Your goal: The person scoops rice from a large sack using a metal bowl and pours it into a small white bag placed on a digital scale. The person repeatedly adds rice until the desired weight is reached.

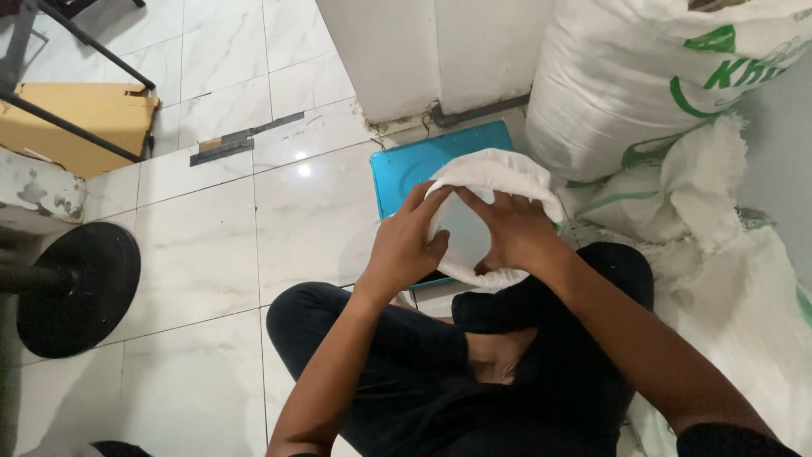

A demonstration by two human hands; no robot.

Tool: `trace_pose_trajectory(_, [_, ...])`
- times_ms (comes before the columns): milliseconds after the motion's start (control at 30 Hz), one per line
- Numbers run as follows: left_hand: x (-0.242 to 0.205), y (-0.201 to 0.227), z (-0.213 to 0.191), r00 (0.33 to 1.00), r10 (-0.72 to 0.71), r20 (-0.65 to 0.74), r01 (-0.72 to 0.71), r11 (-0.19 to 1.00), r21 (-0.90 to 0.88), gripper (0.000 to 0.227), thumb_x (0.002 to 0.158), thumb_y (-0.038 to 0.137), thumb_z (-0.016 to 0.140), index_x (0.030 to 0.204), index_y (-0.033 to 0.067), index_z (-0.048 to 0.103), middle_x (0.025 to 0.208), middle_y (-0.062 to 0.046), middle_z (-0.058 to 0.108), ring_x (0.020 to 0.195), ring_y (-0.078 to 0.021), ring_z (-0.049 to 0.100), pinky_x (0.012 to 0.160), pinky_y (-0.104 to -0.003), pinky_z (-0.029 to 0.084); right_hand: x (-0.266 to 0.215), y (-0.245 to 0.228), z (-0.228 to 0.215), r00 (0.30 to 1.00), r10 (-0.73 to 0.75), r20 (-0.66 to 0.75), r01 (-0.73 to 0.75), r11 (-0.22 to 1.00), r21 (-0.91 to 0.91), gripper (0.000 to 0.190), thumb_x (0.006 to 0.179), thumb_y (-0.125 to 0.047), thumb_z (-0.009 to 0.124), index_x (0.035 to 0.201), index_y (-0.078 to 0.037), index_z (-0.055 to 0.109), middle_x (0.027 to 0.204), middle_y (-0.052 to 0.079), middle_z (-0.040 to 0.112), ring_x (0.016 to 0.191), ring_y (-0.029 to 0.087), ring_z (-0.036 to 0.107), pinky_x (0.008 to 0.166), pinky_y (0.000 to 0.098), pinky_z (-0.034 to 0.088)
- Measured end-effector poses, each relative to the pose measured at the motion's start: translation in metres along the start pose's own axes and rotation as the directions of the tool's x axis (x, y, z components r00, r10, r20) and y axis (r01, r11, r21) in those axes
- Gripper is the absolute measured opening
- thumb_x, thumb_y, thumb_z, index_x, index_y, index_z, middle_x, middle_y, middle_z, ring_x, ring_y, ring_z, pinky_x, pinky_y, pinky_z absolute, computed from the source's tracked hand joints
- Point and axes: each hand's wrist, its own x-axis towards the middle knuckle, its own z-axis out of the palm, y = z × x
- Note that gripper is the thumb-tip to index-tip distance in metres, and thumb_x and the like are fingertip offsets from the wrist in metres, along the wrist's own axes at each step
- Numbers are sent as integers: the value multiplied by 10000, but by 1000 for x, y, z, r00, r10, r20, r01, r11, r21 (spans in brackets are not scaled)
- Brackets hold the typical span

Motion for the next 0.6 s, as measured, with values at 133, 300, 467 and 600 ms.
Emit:
trace_pose_trajectory(133, [7,1,2,998,-42,47,26,958,286,657,765,158,651,1393,193,462,1369,-109,507,654,-444,674,573,-530,568,21,17,15,999,29,-28,-31,997,-64,1090,686,-243,833,1580,-227,210,1427,336,398,1278,568,432,1008,750,292])
trace_pose_trajectory(300, [37,6,11,968,-84,235,43,983,178,735,750,80,610,1444,204,401,1388,-133,464,803,-540,651,674,-636,557,47,0,6,959,281,-39,-278,900,-335,1128,582,-500,880,1529,-308,300,1564,226,297,1397,501,289,998,833,94])
trace_pose_trajectory(467, [90,-1,2,938,-282,200,194,909,368,754,748,81,595,1454,239,386,1411,-108,428,917,-520,648,801,-601,565,57,50,-20,996,-76,50,80,993,-83,893,761,-343,727,1506,-218,251,1493,224,327,1352,492,324,1083,680,253])
trace_pose_trajectory(600, [128,-33,-6,904,-350,245,261,906,333,742,724,0,603,1409,266,502,1315,-151,524,1079,-496,630,875,-565,558,15,67,-98,526,-508,-682,845,403,351,161,861,7,648,956,-82,742,939,159,750,874,354,730,771,486,572])
